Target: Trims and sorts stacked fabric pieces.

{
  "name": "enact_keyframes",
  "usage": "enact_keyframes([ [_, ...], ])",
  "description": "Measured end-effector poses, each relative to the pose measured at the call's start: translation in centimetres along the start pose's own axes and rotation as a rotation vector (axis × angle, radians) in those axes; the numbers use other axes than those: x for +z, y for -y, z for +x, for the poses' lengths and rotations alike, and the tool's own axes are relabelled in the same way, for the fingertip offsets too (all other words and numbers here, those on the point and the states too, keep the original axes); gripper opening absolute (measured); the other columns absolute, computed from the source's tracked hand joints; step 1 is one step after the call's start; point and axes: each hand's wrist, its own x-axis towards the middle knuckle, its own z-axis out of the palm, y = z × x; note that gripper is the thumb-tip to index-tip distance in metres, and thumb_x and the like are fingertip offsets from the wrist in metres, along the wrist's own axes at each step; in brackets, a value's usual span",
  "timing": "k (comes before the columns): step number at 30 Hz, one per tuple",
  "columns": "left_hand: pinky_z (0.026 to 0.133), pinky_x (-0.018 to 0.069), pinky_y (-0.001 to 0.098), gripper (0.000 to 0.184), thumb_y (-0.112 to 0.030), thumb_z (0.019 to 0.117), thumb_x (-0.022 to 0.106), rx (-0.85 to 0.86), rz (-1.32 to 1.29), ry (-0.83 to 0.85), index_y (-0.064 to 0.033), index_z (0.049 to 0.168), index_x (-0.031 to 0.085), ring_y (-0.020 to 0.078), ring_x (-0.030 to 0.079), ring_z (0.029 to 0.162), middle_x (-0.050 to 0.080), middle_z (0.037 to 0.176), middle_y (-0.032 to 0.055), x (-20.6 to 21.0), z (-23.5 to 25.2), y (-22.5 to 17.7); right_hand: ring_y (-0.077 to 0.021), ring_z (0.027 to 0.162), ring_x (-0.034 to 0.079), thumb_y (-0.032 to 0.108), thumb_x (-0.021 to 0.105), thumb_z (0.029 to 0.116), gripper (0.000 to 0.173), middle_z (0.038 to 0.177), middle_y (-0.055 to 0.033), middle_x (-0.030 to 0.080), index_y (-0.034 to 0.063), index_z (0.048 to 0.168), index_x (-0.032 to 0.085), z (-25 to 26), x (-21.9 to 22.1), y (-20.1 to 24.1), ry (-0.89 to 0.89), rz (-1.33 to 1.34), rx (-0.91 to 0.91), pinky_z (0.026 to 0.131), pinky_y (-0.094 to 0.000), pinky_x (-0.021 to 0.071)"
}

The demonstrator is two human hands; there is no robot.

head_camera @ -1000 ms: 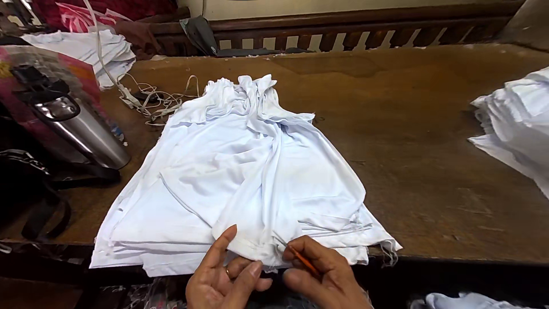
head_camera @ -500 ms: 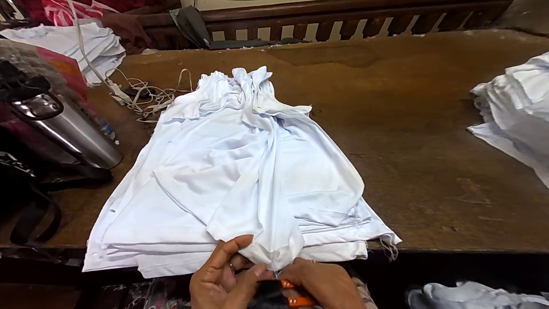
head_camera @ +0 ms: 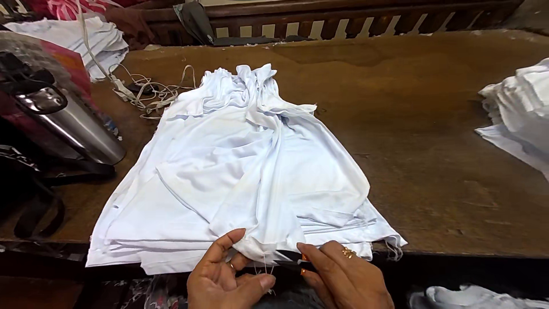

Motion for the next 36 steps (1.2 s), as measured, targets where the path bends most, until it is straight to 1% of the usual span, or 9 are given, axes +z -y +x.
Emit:
enact_keyframes([
  [11,0.070,0.0675,0.0403,0.075,0.021,0.0648,0.079,-0.015,0.061,-0.033,0.0141,0.133,0.049,0.0292,0.075,0.091,0.064,0.125,0.0228,0.5,-0.2,0.0,-0.0170,0.065,0.056,0.032,0.045,0.1091,0.035,0.074,-0.0045,0.059,0.0076,0.101,0.068,1.2,2.4,0.4,-0.126,-0.043,-0.084,0.054,-0.0284,0.0432],
  [13,0.068,0.0673,0.0395,0.071,0.021,0.0681,0.076,-0.020,0.054,-0.036,0.0135,0.133,0.049,0.0280,0.076,0.086,0.065,0.123,0.0217,0.7,-0.2,-0.1,-0.0152,0.066,0.059,0.032,0.043,0.1102,0.037,0.075,-0.0046,0.061,0.0074,0.100,0.068,1.2,2.5,0.1,-0.101,0.075,-0.035,0.055,-0.0274,0.0464],
  [16,0.059,0.0649,0.0364,0.053,0.017,0.0807,0.069,0.029,0.033,-0.040,0.0136,0.130,0.050,0.0230,0.074,0.071,0.072,0.112,0.0193,0.8,0.0,0.1,-0.0051,0.067,0.057,0.033,0.038,0.1126,0.043,0.080,-0.0042,0.063,0.0026,0.106,0.067,1.3,1.7,0.0,0.004,0.601,0.197,0.060,-0.0197,0.0487],
  [18,0.058,0.0652,0.0359,0.048,0.016,0.0833,0.069,0.057,0.039,-0.062,0.0123,0.128,0.053,0.0212,0.074,0.067,0.072,0.110,0.0173,0.9,0.0,0.3,0.0016,0.058,0.046,0.036,0.049,0.1092,0.039,0.071,0.0024,0.053,0.0017,0.105,0.067,1.5,0.9,0.5,0.054,0.924,0.365,0.052,-0.0152,0.0387],
  [21,0.053,0.0631,0.0316,0.047,0.016,0.0820,0.072,0.108,0.054,-0.019,0.0088,0.125,0.054,0.0184,0.071,0.064,0.070,0.108,0.0167,0.9,0.1,0.8,0.0034,0.055,0.042,0.031,0.076,0.0934,0.032,0.068,0.0060,0.053,0.0015,0.103,0.069,1.7,0.9,1.7,0.107,1.078,0.515,0.049,-0.0138,0.0336],
  [25,0.056,0.0624,0.0284,0.030,0.010,0.0851,0.074,0.170,0.092,0.096,0.0037,0.114,0.070,0.0147,0.070,0.068,0.072,0.103,0.0122,0.2,0.0,1.6,0.0028,0.058,0.053,0.008,0.079,0.0868,0.012,0.070,0.0042,0.063,0.0013,0.094,0.072,2.0,1.4,2.8,0.089,1.170,0.643,0.052,-0.0148,0.0437],
  [28,0.063,0.0658,0.0327,0.024,0.010,0.0866,0.071,0.163,0.136,0.059,0.0053,0.110,0.073,0.0174,0.072,0.074,0.068,0.103,0.0116,0.0,0.0,1.8,-0.0019,0.069,0.064,-0.002,0.074,0.0877,0.006,0.080,-0.0038,0.072,-0.0030,0.093,0.072,1.5,1.2,2.7,0.069,1.120,0.538,0.062,-0.0182,0.0541],
  [31,0.070,0.0673,0.0383,0.029,0.011,0.0834,0.073,0.146,0.110,0.019,0.0070,0.112,0.069,0.0208,0.074,0.079,0.069,0.109,0.0137,0.1,0.1,1.8,-0.0090,0.072,0.064,0.005,0.070,0.0934,0.010,0.080,-0.0117,0.069,-0.0046,0.093,0.070,1.0,0.5,2.3,0.063,0.848,0.274,0.065,-0.0206,0.0532],
  [36,0.070,0.0673,0.0401,0.053,0.019,0.0690,0.081,0.084,0.062,0.015,0.0077,0.114,0.055,0.0242,0.076,0.079,0.071,0.107,0.0167,0.7,0.0,1.6,-0.0244,0.064,0.062,0.010,0.056,0.0990,0.016,0.073,-0.0115,0.063,0.0028,0.096,0.070,1.0,-0.1,3.4,0.117,0.423,-0.063,0.053,-0.0362,0.0475],
])
